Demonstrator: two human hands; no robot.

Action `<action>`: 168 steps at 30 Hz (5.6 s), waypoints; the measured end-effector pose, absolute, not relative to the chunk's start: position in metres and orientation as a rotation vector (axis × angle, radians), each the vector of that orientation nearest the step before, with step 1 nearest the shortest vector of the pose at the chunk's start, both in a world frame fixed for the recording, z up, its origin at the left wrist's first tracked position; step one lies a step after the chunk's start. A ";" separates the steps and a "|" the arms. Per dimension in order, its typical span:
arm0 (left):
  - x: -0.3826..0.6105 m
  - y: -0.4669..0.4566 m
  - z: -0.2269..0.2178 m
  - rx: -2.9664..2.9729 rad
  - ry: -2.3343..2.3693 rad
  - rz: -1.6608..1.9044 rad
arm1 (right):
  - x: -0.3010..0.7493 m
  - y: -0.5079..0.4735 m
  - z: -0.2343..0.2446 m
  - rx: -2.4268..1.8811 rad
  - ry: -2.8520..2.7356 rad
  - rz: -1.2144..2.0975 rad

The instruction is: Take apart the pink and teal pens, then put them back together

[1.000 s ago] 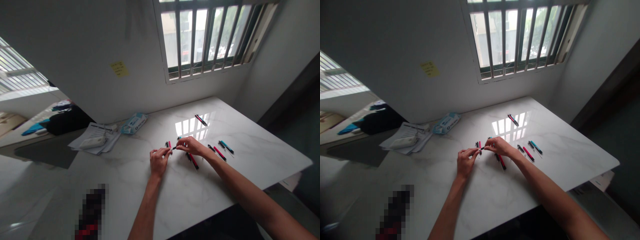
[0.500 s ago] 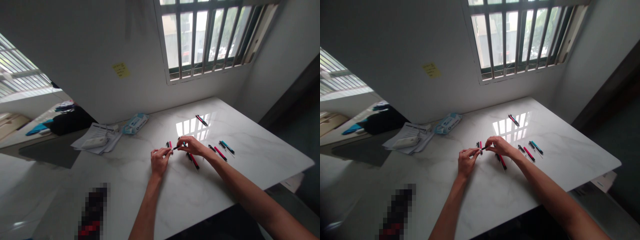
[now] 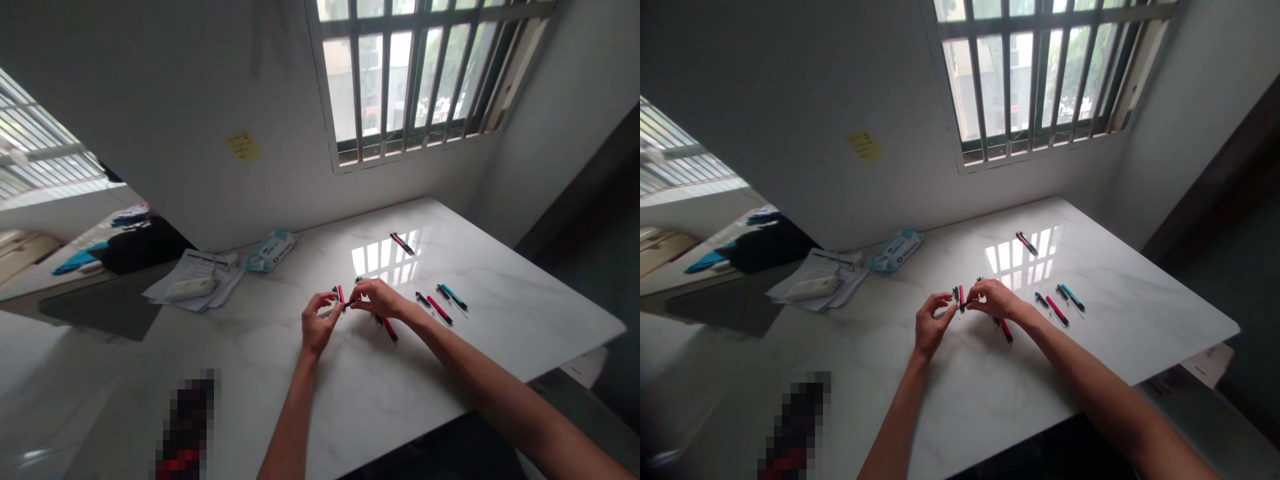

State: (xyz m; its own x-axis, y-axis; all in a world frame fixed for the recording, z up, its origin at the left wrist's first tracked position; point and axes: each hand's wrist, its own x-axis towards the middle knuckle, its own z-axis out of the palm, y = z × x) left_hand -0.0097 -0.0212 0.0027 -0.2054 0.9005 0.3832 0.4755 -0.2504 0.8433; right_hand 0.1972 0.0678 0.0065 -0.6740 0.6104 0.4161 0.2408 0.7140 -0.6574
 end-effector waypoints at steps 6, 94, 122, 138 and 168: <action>-0.026 -0.020 0.008 1.583 1.684 1.615 | 0.199 0.066 0.013 -0.856 -2.380 0.438; -0.068 -0.015 -0.016 1.277 2.184 1.475 | 0.080 0.095 0.003 -0.853 -2.608 0.511; -0.079 -0.015 -0.017 1.037 1.992 1.699 | 0.028 0.137 0.000 -0.988 -2.481 0.656; -0.067 -0.015 -0.011 1.292 1.848 1.721 | 0.089 0.111 0.023 -0.579 -2.003 1.361; -0.063 -0.010 -0.011 1.352 1.760 1.682 | 0.092 0.111 0.023 -0.486 -1.979 1.479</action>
State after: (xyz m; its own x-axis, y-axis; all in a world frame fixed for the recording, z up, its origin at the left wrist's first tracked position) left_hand -0.0632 -0.0104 -0.0111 -0.4802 0.8055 0.3472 0.3838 -0.1630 0.9089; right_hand 0.0917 0.1114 0.0226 -0.7441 0.6180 0.2538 -0.0681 0.3077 -0.9491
